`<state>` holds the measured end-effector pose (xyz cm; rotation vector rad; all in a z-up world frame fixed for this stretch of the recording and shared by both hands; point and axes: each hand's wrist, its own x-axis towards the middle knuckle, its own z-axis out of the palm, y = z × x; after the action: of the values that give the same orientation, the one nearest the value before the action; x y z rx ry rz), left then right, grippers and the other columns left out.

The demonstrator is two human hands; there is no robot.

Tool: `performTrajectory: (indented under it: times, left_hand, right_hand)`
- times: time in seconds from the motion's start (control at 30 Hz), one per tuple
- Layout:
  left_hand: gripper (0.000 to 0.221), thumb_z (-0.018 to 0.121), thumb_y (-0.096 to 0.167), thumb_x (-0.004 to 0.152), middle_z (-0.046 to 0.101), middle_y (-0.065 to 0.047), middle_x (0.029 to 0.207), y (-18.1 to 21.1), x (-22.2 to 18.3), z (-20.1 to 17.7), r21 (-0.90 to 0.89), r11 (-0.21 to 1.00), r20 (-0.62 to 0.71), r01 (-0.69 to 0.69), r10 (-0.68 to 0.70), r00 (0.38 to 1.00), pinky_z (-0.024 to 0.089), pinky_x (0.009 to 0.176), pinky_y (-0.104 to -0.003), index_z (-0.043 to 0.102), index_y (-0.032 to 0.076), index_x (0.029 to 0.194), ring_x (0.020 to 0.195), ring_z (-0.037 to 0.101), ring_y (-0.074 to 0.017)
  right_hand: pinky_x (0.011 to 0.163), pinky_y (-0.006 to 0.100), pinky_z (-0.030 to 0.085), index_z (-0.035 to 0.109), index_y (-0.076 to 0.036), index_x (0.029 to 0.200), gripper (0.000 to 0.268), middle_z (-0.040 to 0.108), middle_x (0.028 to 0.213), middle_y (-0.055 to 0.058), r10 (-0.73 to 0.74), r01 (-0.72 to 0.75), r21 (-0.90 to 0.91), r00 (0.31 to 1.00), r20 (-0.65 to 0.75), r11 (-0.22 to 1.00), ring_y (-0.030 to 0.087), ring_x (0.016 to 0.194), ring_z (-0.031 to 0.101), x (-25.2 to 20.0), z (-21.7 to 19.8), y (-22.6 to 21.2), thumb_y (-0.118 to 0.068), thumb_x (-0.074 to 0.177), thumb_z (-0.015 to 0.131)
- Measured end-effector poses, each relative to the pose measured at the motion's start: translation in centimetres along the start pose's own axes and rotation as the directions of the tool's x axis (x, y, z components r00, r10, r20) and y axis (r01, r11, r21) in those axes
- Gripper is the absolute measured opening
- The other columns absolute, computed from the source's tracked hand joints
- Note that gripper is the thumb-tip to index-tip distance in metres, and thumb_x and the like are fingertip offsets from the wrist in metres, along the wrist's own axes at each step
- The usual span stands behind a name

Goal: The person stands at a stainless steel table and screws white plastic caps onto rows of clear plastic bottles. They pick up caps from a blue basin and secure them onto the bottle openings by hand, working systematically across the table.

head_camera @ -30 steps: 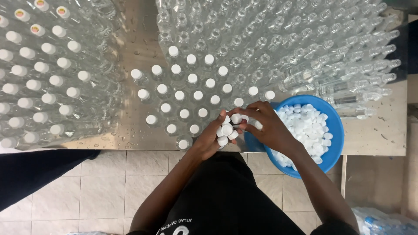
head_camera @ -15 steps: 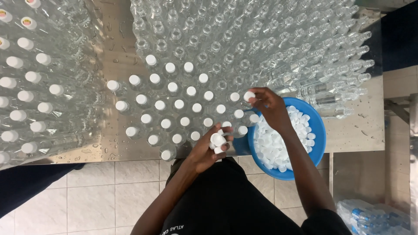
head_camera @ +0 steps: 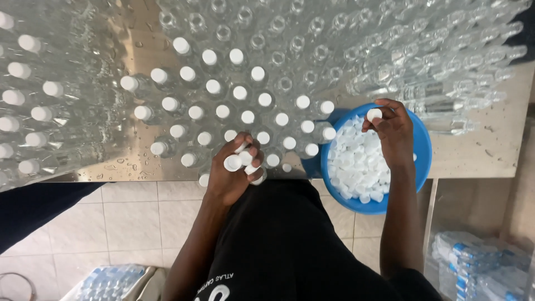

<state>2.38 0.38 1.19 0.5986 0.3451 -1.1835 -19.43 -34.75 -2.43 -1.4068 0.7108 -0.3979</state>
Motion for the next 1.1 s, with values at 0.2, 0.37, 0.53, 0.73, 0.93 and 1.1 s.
performTrajectory:
  times: [0.2,0.37,0.53,0.73,0.93,1.1]
  left_hand:
    - [0.016,0.058,0.026,0.108,0.063,-0.01,0.105,-1.4,0.0,0.7,-0.044,0.997,0.021,0.068,-0.067,0.998,0.064,0.074,-0.039,0.059,0.011,0.113,0.104,0.069,-0.0281]
    - [0.02,0.061,0.032,0.109,0.063,-0.007,0.106,-1.6,-0.3,1.6,0.017,0.998,0.001,0.061,-0.061,0.998,0.065,0.076,-0.04,0.059,0.013,0.117,0.103,0.069,-0.0254]
    - [0.031,0.06,0.045,0.112,0.06,-0.005,0.105,-2.6,-0.4,0.4,0.081,0.993,0.043,0.083,-0.086,0.995,0.067,0.073,-0.039,0.059,0.013,0.111,0.103,0.068,-0.0224]
    - [0.028,0.058,0.036,0.111,0.059,-0.006,0.101,-2.6,-1.1,-0.8,0.165,0.978,-0.002,0.126,-0.127,0.992,0.063,0.062,-0.038,0.058,0.01,0.123,0.094,0.068,-0.0227]
    - [0.052,0.059,0.039,0.11,0.057,-0.003,0.082,-3.2,-1.3,-0.6,0.462,0.862,0.061,0.209,-0.265,0.962,0.056,0.045,-0.03,0.058,0.005,0.149,0.077,0.068,-0.0165]
    - [0.063,0.059,0.049,0.11,0.062,-0.007,0.079,-3.7,-1.7,1.1,0.46,0.855,0.106,0.24,-0.321,0.941,0.054,0.037,-0.029,0.057,0.002,0.151,0.07,0.072,-0.0194]
  right_hand:
    - [0.06,0.034,0.057,0.066,0.0,0.108,0.019,0.068,0.113,0.019,0.264,-0.347,0.295,0.921,0.287,0.89,0.025,0.084,0.068,-10.6,4.9,5.4,0.007,0.091,0.063]
    - [0.089,0.049,0.058,0.078,-0.02,0.121,0.041,0.082,0.11,0.012,0.444,-0.321,-0.507,0.885,0.141,0.8,0.037,0.108,0.078,-12.9,12.8,11.0,-0.052,0.096,0.08]
    - [0.104,0.053,0.059,0.057,-0.019,0.15,0.057,0.076,0.125,0.016,0.229,-0.01,-0.886,0.967,0.11,0.464,0.037,0.122,0.074,-10.9,14.0,20.7,-0.057,0.107,0.063]
    - [0.084,0.055,0.057,0.072,-0.017,0.132,0.054,0.074,0.086,0.012,0.256,-0.217,-0.669,0.966,-0.041,0.711,0.04,0.095,0.077,-13.4,14.6,11.8,-0.061,0.101,0.073]
    - [0.064,0.036,0.057,0.077,-0.025,0.136,0.044,0.069,0.067,0.0,0.038,-0.061,-0.587,0.998,-0.051,0.807,0.019,0.065,0.071,-15.2,16.7,-2.4,-0.038,0.096,0.086]
    - [0.059,0.042,0.057,0.073,-0.013,0.14,0.042,0.067,0.066,0.01,-0.059,0.18,-0.66,0.978,0.201,0.729,0.031,0.064,0.071,-13.1,19.2,-9.9,-0.03,0.102,0.078]
